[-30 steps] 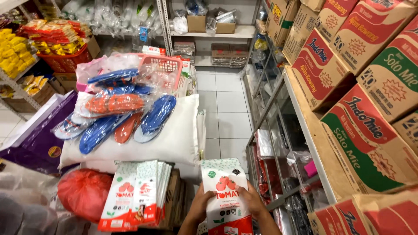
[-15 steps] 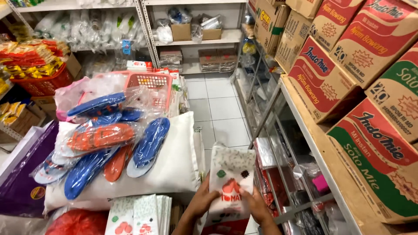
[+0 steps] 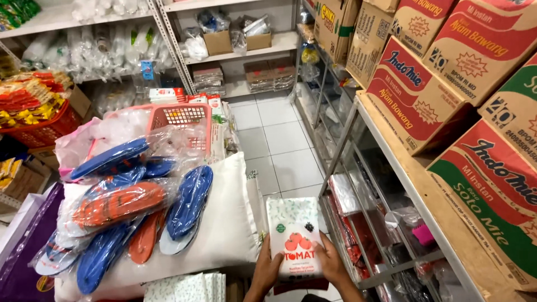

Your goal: The person picks up a package of plastic bags from a stack, inspects it, and places it on a shelf before repeating the process with a second package.

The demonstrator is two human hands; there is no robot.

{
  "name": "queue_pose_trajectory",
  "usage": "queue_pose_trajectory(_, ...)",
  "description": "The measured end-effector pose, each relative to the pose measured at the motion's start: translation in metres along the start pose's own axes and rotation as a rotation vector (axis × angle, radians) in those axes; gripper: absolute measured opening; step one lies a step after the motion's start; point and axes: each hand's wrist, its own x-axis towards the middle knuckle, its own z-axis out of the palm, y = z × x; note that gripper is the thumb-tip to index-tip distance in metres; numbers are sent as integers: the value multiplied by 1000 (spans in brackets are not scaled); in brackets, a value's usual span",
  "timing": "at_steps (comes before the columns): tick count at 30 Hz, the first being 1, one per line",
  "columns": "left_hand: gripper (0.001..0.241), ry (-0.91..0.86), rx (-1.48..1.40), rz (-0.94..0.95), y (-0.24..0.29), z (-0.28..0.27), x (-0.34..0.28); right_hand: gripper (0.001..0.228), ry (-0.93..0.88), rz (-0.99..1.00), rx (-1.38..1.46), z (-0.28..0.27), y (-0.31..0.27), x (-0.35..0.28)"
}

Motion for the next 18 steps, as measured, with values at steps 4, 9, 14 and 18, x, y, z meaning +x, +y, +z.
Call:
queue_pose_trajectory(4, 76, 61, 60, 61, -1, 3, 12, 53, -25, -8, -61, 0, -8, 14)
queue_pose_trajectory(9, 72, 74, 11, 51, 10, 12, 26, 53, -48, 8, -65, -4, -30, 27)
queue_pose_trajectory(14, 68, 65, -168, 48, 35, 27, 36, 52, -61, 48, -78, -11, -56, 46)
queue_pose_trajectory(18, 65, 92, -156, 188, 40, 29, 58, 53, -109, -9, -148, -9, -80, 67)
